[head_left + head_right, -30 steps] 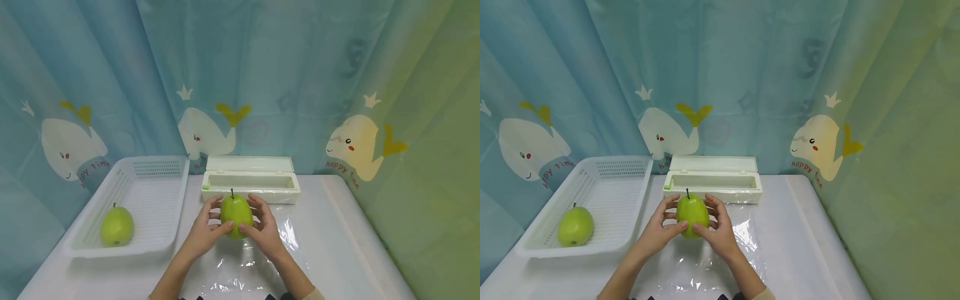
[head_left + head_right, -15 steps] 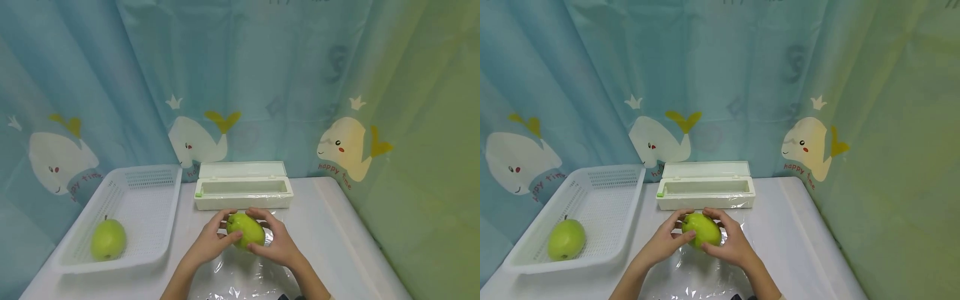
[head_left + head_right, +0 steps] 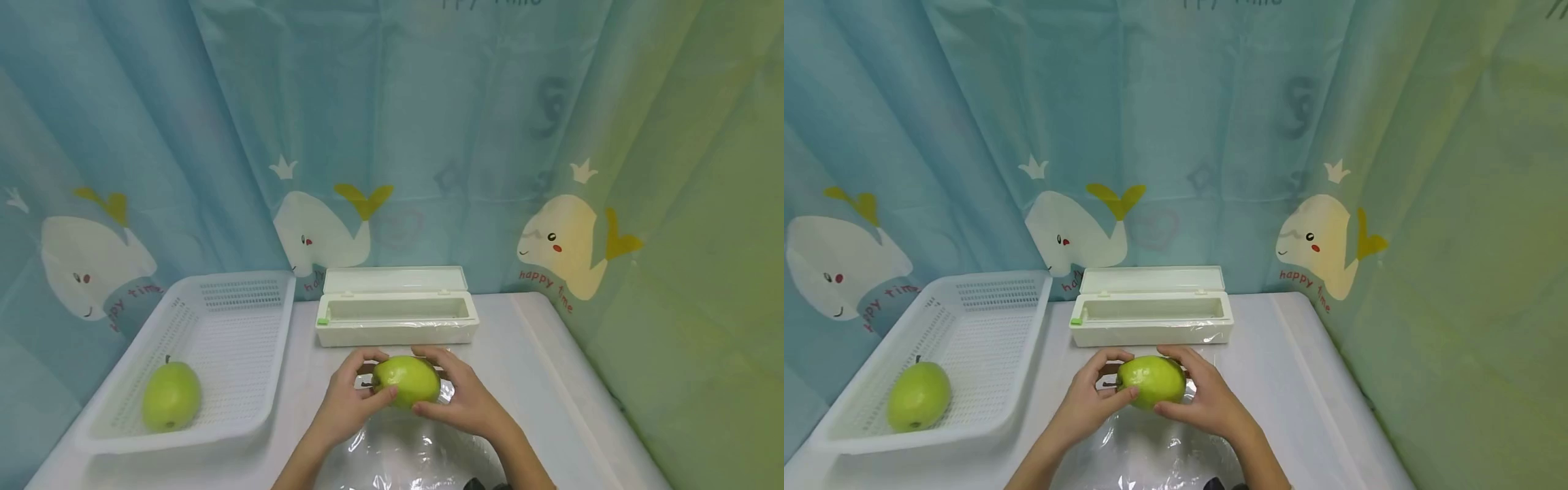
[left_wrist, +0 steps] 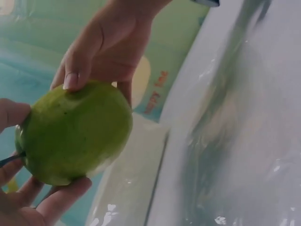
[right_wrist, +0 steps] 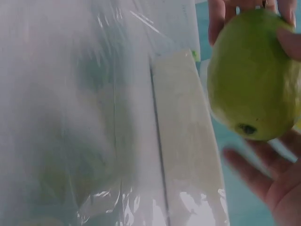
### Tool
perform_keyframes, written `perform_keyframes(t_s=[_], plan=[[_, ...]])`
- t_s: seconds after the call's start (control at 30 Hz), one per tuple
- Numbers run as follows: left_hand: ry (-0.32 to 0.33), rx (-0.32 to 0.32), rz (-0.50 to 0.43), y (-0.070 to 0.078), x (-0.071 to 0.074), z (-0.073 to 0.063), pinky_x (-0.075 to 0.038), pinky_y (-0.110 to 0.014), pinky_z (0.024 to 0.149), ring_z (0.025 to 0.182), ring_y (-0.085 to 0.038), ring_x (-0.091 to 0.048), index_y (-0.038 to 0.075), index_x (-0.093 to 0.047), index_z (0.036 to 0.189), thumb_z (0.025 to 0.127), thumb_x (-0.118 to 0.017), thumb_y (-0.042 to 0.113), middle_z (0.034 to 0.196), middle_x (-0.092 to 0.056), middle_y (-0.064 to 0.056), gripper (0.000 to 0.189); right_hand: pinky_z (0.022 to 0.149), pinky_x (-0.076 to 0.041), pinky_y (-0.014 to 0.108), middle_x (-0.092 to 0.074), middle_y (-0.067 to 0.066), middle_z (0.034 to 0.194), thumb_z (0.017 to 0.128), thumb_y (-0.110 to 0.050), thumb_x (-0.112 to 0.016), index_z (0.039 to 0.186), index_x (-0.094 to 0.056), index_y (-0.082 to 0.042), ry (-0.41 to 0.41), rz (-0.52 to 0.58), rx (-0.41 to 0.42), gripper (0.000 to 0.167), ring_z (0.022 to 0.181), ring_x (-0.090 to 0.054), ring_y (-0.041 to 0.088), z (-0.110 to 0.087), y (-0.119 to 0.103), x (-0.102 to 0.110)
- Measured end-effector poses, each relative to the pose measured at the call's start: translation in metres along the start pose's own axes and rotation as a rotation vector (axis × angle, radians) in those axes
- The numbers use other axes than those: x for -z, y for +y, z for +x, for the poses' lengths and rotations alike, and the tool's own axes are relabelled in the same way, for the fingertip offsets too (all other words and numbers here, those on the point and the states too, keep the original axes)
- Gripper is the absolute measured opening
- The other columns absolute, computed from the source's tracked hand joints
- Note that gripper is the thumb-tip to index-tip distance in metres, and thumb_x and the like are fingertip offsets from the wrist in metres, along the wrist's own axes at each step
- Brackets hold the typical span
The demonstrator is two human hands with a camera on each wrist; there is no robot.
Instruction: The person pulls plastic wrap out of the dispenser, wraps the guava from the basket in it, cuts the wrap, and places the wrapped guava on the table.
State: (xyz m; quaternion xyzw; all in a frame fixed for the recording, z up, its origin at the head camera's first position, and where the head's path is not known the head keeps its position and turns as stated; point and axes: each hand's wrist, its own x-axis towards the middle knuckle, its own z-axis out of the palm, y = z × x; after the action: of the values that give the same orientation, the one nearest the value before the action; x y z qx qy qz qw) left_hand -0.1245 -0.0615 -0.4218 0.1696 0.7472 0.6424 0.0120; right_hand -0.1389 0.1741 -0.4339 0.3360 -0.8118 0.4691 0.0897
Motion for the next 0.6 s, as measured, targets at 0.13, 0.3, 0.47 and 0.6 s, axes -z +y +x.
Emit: perform_keyframes(t_s=[0.13, 0.3, 0.47, 0.6], plan=[[-0.036, -0.018, 0.045, -0.002, 0.000, -0.003, -0.058, -0.031, 0.085, 0.118, -0.035, -0.056, 0.015, -0.056, 0.122, 0.083, -0.081, 0.017, 0.132, -0.054, -0.009, 0.047, 0.086, -0.058, 0.039, -0.060, 0.006, 0.136, 0.074, -0.025, -0.089, 0.136, -0.056, -0.019, -0.010, 0.019, 0.020, 0.070, 0.123, -0.059, 0.023, -0.003, 0.003, 0.002], [-0.092, -0.069, 0.250, -0.004, 0.005, -0.006, -0.058, -0.030, 0.085, 0.115, -0.023, -0.059, 0.019, -0.056, 0.126, 0.086, -0.078, 0.024, 0.130, -0.056, 0.001, 0.046, 0.090, -0.057, 0.038, -0.062, 0.004, 0.133, 0.072, -0.025, -0.090, 0.132, -0.060, -0.018, -0.021, -0.070, 0.073, 0.068, 0.121, -0.060, 0.023, -0.003, 0.008, 0.001], [-0.131, -0.116, 0.434, -0.007, 0.008, -0.008, -0.057, -0.027, 0.083, 0.114, -0.017, -0.059, 0.021, -0.056, 0.128, 0.087, -0.077, 0.024, 0.129, -0.056, 0.007, 0.046, 0.100, -0.051, 0.042, -0.062, -0.007, 0.134, 0.070, -0.029, -0.091, 0.131, -0.061, -0.025, -0.048, -0.164, 0.054, 0.069, 0.124, -0.059, 0.018, -0.002, 0.010, -0.001], [-0.140, -0.152, 0.524, -0.013, 0.007, -0.007, -0.057, -0.030, 0.084, 0.111, -0.016, -0.062, 0.020, -0.056, 0.128, 0.089, -0.076, 0.027, 0.129, -0.058, 0.007, 0.045, 0.101, -0.051, 0.043, -0.061, -0.011, 0.134, 0.066, -0.027, -0.093, 0.131, -0.060, -0.026, -0.071, -0.193, 0.021, 0.073, 0.124, -0.058, 0.017, -0.002, 0.011, -0.001]])
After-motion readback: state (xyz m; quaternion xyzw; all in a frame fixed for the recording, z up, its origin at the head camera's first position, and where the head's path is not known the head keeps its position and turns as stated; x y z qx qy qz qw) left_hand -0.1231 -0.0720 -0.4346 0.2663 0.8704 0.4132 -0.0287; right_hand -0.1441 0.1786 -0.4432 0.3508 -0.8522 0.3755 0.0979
